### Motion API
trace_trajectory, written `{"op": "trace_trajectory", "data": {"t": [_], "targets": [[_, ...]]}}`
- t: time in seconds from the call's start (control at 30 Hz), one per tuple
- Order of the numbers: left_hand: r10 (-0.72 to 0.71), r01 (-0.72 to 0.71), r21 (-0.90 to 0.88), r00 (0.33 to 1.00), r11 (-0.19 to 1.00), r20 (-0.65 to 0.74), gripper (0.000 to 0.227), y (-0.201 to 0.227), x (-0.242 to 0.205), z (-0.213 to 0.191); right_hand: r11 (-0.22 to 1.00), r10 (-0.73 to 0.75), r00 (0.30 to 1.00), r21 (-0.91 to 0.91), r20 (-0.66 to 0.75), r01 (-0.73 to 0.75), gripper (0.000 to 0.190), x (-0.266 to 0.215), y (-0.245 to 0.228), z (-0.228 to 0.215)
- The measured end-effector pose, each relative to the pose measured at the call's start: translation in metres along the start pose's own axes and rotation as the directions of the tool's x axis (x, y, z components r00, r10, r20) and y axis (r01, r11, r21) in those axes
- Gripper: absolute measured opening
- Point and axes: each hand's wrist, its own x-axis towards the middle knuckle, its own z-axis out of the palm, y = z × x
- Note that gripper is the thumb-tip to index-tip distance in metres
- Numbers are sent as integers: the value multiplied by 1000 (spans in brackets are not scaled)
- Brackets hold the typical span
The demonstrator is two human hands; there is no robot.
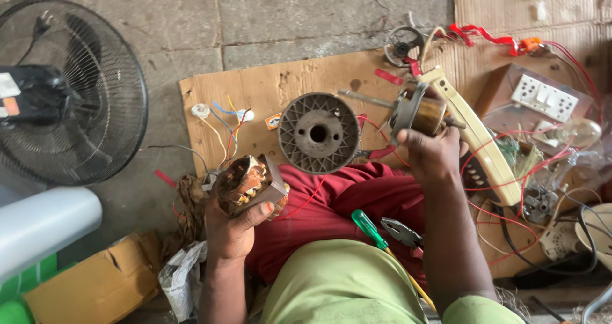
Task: The person manipulates a fan motor stator and rotor on a cardboard surface. They use pliers and a screwdriver to work on the wiring and internal components of the motor assembly.
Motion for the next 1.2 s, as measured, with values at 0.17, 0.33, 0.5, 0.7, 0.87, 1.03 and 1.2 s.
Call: {"op": "trace_trajectory", "data": {"t": [0.17, 0.33, 0.5, 0.7, 0.87, 1.03, 1.2], "targets": [[-19, 19, -4, 999, 1000, 44, 71, -1, 10, 16, 981, 189, 934, 109, -304, -163, 49, 31, 28, -45], [-74, 74, 12, 996, 997, 58, 68, 0, 20, 28, 884, 444, 820, 329, -362, -333, 20, 77, 88, -76], [-94, 79, 151, 991, 985, 94, 62, 3, 38, 39, 724, 628, 729, 549, -272, -419, 30, 117, 142, -88], [146, -259, 788, 966, 558, 213, 87, -7, 66, 51, 659, 641, 754, 604, -141, -447, 44, 137, 164, -90], [46, -249, 754, 959, 608, 279, 96, -21, 91, 55, 677, 681, 689, 569, -246, -466, 57, 146, 155, -93], [73, -411, 773, 899, 483, 432, 98, -30, 104, 57, 680, 660, 726, 564, -194, -468, 68, 138, 153, -94], [35, -435, 773, 880, 462, 474, 96, -35, 103, 61, 677, 708, 634, 554, -310, -485, 80, 131, 153, -102]]}}
